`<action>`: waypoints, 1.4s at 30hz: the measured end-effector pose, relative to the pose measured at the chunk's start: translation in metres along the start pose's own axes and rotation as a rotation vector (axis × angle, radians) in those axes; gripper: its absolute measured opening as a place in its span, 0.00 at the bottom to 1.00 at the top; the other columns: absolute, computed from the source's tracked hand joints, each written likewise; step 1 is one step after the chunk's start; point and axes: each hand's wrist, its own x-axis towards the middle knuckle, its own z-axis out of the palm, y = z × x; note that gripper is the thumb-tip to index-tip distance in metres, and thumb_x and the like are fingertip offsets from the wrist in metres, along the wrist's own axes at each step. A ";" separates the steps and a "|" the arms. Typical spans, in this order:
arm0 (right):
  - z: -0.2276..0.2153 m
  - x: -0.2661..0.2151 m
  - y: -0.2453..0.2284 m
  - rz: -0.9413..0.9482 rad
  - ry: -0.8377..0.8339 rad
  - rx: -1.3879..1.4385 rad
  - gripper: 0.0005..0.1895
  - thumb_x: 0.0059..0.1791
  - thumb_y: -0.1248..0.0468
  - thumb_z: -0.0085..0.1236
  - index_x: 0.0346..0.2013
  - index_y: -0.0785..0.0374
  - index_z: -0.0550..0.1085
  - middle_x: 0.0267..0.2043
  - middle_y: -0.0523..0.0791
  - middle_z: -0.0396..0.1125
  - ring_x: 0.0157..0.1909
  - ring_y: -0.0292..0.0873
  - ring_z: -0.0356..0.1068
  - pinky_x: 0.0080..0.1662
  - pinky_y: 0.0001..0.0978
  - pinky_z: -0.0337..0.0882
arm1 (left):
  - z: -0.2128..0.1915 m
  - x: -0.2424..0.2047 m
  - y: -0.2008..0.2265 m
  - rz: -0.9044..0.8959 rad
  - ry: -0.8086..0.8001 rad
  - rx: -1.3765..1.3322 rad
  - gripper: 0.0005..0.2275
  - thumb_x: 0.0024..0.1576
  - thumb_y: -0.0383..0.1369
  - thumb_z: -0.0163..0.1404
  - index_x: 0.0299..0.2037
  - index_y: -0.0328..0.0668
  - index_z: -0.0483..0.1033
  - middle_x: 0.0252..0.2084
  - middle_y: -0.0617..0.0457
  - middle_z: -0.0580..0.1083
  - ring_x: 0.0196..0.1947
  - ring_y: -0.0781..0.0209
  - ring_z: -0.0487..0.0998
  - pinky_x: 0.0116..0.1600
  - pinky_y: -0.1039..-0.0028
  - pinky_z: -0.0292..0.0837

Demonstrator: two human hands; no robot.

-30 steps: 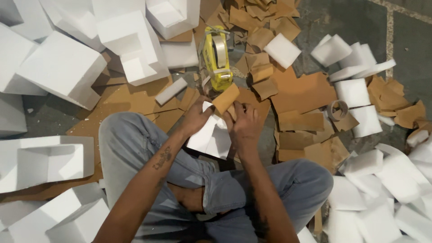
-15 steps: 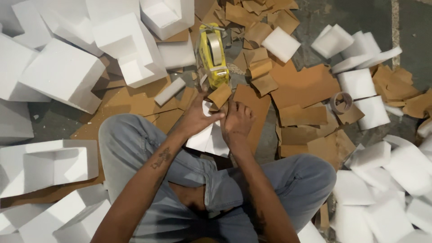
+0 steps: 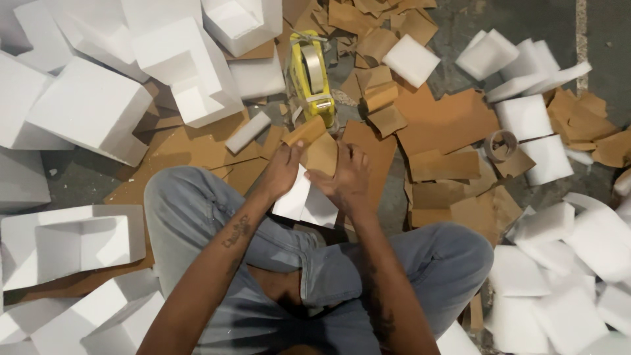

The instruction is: The person sits on the floor and assembles small white boxes by folding and taping cardboard pieces. They use a handheld tape dispenser to secure the edges, then place the finished boxes into a larger white container.

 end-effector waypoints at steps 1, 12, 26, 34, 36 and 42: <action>0.000 0.001 0.001 -0.030 0.015 0.011 0.50 0.37 0.40 0.71 0.63 0.69 0.67 0.57 0.61 0.62 0.59 0.63 0.60 0.59 0.55 0.61 | -0.001 0.000 0.001 0.020 0.011 -0.004 0.28 0.69 0.48 0.35 0.48 0.19 0.70 0.45 0.25 0.72 0.47 0.29 0.74 0.53 0.54 0.68; -0.008 0.004 0.025 -0.237 -0.108 -0.038 0.50 0.38 0.39 0.71 0.60 0.74 0.69 0.53 0.59 0.67 0.55 0.63 0.66 0.58 0.53 0.63 | -0.002 -0.004 0.010 0.098 0.036 -0.098 0.25 0.69 0.45 0.36 0.43 0.22 0.71 0.40 0.29 0.73 0.42 0.33 0.74 0.49 0.56 0.68; -0.019 0.018 0.023 0.413 -0.191 0.549 0.25 0.56 0.48 0.53 0.41 0.72 0.78 0.33 0.59 0.71 0.36 0.57 0.69 0.40 0.46 0.67 | 0.000 0.001 0.002 0.094 0.013 0.017 0.25 0.69 0.44 0.36 0.37 0.21 0.71 0.39 0.27 0.72 0.41 0.32 0.73 0.50 0.53 0.68; -0.008 0.032 0.030 0.192 0.258 0.235 0.24 0.55 0.50 0.56 0.49 0.72 0.73 0.44 0.61 0.68 0.48 0.61 0.66 0.51 0.49 0.65 | 0.000 -0.001 0.006 0.029 0.024 0.024 0.25 0.69 0.43 0.37 0.36 0.21 0.72 0.36 0.26 0.73 0.38 0.30 0.74 0.46 0.52 0.69; -0.008 0.033 0.027 0.124 0.401 0.122 0.27 0.52 0.53 0.61 0.53 0.75 0.69 0.48 0.64 0.65 0.51 0.65 0.62 0.53 0.51 0.63 | -0.001 -0.001 0.009 0.098 0.030 0.002 0.25 0.69 0.43 0.37 0.35 0.20 0.71 0.35 0.27 0.73 0.37 0.31 0.75 0.45 0.53 0.69; -0.016 0.020 0.002 0.081 0.432 -0.166 0.24 0.51 0.62 0.64 0.58 0.68 0.70 0.53 0.58 0.65 0.58 0.60 0.63 0.60 0.51 0.61 | -0.003 -0.002 0.014 0.065 -0.020 0.050 0.27 0.71 0.44 0.35 0.33 0.19 0.70 0.31 0.27 0.71 0.34 0.32 0.74 0.45 0.52 0.69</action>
